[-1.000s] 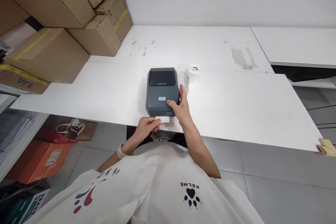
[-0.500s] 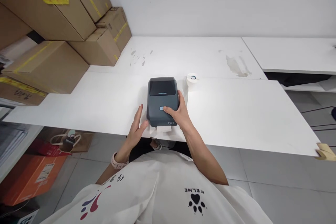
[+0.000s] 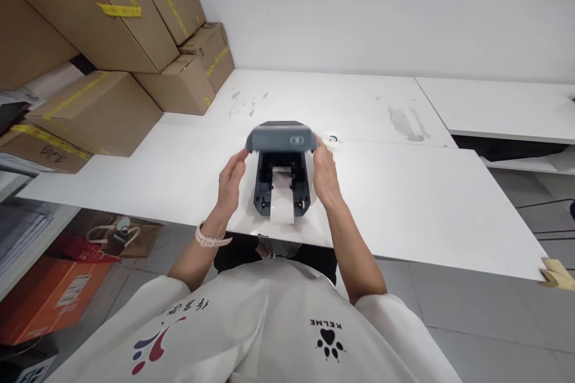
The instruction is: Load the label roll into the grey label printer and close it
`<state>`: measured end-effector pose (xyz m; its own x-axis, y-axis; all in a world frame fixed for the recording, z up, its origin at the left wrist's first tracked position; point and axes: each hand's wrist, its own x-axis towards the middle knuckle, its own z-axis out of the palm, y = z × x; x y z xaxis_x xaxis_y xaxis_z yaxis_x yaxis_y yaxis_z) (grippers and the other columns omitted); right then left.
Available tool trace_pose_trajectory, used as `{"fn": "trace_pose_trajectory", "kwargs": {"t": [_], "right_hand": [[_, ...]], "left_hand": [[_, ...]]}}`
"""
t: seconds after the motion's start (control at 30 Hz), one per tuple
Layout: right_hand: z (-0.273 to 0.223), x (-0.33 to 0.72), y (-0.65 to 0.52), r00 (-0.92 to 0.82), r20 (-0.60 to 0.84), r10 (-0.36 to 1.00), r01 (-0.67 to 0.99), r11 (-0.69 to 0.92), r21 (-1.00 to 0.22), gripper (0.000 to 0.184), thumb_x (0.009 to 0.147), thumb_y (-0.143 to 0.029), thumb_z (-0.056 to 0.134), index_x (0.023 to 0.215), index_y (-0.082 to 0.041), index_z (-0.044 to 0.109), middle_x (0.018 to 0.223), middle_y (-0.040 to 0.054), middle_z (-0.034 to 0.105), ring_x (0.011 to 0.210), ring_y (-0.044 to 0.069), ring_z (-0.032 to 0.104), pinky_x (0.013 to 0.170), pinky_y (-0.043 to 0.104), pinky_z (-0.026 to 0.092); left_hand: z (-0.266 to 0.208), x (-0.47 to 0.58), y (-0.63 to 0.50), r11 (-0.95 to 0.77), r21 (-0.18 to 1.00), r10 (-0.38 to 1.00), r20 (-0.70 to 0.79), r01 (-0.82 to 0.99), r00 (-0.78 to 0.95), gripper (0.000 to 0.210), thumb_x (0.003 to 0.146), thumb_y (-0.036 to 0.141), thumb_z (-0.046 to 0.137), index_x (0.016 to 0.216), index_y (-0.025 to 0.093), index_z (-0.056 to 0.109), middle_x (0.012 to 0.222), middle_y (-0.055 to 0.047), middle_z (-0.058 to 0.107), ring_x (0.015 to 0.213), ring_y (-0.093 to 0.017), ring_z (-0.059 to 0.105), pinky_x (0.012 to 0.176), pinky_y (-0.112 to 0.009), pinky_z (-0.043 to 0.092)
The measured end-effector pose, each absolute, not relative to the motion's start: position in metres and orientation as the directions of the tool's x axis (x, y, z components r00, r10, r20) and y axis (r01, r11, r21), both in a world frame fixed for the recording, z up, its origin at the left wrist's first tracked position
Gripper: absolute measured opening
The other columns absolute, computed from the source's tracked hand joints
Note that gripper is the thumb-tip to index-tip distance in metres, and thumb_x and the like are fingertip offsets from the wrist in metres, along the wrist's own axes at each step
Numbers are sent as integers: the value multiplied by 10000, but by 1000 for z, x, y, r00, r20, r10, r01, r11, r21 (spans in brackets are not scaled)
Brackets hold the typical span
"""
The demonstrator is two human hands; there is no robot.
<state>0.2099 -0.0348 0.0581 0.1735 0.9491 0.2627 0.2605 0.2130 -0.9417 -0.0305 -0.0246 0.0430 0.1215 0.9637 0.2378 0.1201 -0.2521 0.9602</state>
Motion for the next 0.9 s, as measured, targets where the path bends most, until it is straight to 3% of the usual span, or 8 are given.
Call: {"fn": "trace_pose_trajectory", "kwargs": {"t": [0.13, 0.3, 0.4, 0.47, 0.57, 0.63, 0.73, 0.9], "right_hand": [[87, 219, 17, 311, 198, 930, 160, 154, -975, 840, 974, -853, 211, 1453, -298, 621, 1356, 59, 746, 1444, 317, 573, 1281, 578, 319], [85, 224, 54, 265, 181, 947, 263, 109, -959, 680, 1007, -671, 408, 1497, -221, 547, 1612, 113, 549, 1446, 307, 560, 1194, 506, 441], [82, 210, 49, 251, 404, 880, 659, 150, -737, 541, 999, -446, 526, 1466, -178, 580, 1558, 146, 598, 1445, 338, 522, 1200, 523, 396], [81, 197, 40, 25, 439, 898, 861, 203, -466, 433, 1031, -276, 427, 1377, -162, 662, 1443, 146, 691, 1360, 327, 581, 1164, 492, 399], [79, 179, 34, -359, 64, 931, 929, 363, -68, 470, 993, -96, 372, 1296, -126, 731, 1310, 163, 764, 1240, 306, 663, 1159, 458, 347], [76, 170, 36, -439, -134, 888, 892, 449, 55, 426, 945, -70, 454, 1239, -82, 763, 1241, 200, 783, 1249, 328, 660, 1211, 477, 243], [71, 161, 42, -497, -264, 827, 845, 530, 70, 358, 895, -70, 556, 1161, -73, 795, 1148, 220, 801, 1240, 349, 666, 1228, 498, 171], [74, 151, 52, -557, -382, 737, 793, 608, 17, 523, 832, -29, 599, 1334, -116, 717, 1187, 194, 792, 1231, 329, 690, 1216, 498, 208]], "left_hand": [[29, -12, 9, -62, 972, 997, 50, 227, 61, 683, 939, 364, 644, 1579, 233, 447, 1700, -119, 439, 1590, -312, 394, 1296, -471, 347], [2, 0, 18, 72, 963, 984, -111, 260, 138, 929, 858, 240, 661, 1683, 266, 235, 1721, -111, 402, 1543, -342, 456, 1210, -459, 457], [-5, 2, 17, 77, 961, 989, -108, 265, 105, 1005, 837, 253, 677, 1702, 251, 165, 1755, -123, 331, 1563, -357, 426, 1198, -439, 463], [-6, 2, 16, 85, 957, 989, -114, 277, 89, 1047, 823, 247, 678, 1710, 239, 123, 1751, -145, 331, 1547, -364, 448, 1175, -437, 479], [-2, 3, 15, 69, 949, 990, -103, 309, 95, 1060, 811, 209, 656, 1715, 229, 103, 1678, -160, 455, 1451, -360, 556, 1136, -447, 502], [1, 3, 14, 58, 940, 990, -97, 337, 100, 1064, 806, 182, 642, 1718, 216, 95, 1619, -161, 532, 1397, -362, 601, 1130, -463, 501], [3, 3, 13, 52, 934, 991, -90, 354, 94, 1063, 797, 130, 608, 1720, 214, 88, 1607, -153, 552, 1394, -361, 607, 1162, -489, 477], [-5, 1, 16, 11, 952, 995, -40, 305, 89, 1068, 769, 78, 564, 1719, 233, 101, 1708, -121, 428, 1501, -340, 519, 1268, -536, 377]]}}
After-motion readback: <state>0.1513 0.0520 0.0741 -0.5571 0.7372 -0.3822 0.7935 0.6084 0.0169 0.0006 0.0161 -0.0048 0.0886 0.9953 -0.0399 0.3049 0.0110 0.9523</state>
